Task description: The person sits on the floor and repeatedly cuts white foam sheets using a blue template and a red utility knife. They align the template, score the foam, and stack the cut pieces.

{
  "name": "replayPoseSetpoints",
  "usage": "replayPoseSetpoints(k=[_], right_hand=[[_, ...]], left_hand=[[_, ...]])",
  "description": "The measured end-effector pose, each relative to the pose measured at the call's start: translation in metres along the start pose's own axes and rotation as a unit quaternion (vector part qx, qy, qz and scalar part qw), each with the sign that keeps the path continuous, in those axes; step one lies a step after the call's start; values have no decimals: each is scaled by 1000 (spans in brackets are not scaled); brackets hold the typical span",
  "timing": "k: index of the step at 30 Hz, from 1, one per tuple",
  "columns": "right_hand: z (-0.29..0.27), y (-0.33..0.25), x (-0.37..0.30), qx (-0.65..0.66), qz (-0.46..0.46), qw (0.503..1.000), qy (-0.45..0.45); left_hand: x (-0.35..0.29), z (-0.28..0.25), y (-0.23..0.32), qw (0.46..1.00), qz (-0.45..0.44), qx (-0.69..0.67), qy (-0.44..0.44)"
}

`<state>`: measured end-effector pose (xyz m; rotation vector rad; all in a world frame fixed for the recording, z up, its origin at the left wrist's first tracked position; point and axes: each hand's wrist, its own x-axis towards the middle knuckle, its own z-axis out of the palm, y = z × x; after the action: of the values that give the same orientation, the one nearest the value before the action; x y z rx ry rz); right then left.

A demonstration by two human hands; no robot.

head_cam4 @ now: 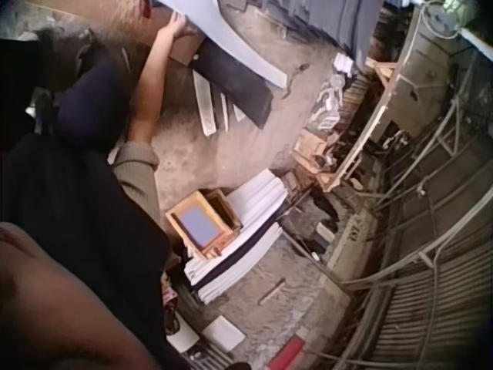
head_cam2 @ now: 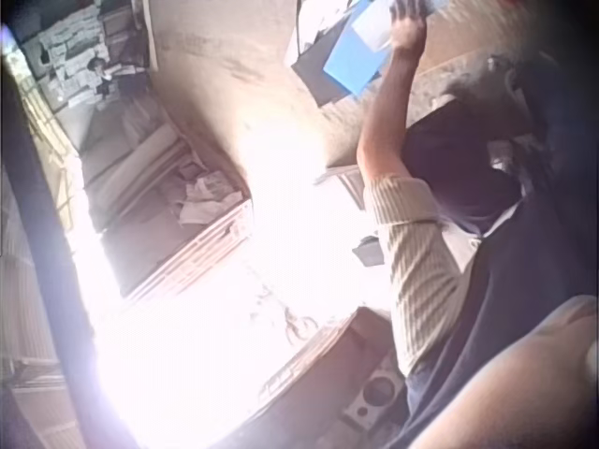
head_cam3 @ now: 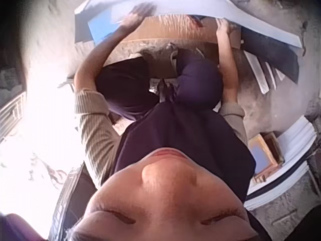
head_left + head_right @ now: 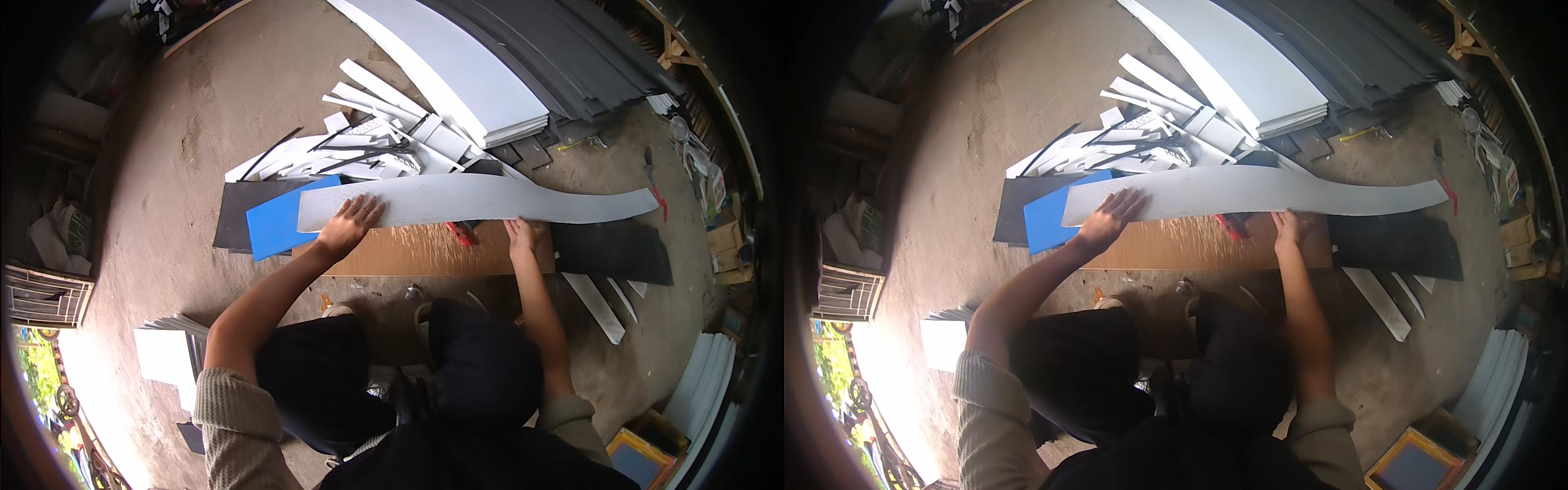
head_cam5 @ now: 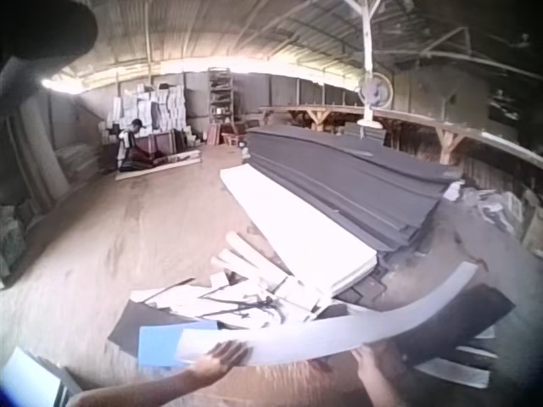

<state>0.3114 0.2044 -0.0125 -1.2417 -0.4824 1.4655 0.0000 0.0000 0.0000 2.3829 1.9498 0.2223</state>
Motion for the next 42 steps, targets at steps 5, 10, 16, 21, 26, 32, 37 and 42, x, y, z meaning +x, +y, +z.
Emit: replayPoseSetpoints(k=[5,10,16,21,26,32,37,42], right_hand=[[-47,34,10,-70,-10,997,-24],[-52,96,-19,-521,-336,744,-249],[-28,116,-23,-630,-449,584,-247],[-23,124,-10,-667,-461,529,-251],[-15,126,-26,-724,-296,569,-253],[-28,94,-36,-689,-390,539,-287],[-42,37,-51,-612,-341,628,-339],[-40,-32,-59,-611,-268,683,-298]], left_hand=[[18,27,14,975,-1,196,-104],[9,59,11,975,-13,218,-51],[19,49,-9,988,-15,143,-64],[29,48,-23,995,-2,97,-16],[32,34,-29,998,-40,24,-43],[42,14,-29,996,-73,-20,-44],[40,26,-44,998,-39,-11,56],[43,18,-34,996,-72,-50,-32]])
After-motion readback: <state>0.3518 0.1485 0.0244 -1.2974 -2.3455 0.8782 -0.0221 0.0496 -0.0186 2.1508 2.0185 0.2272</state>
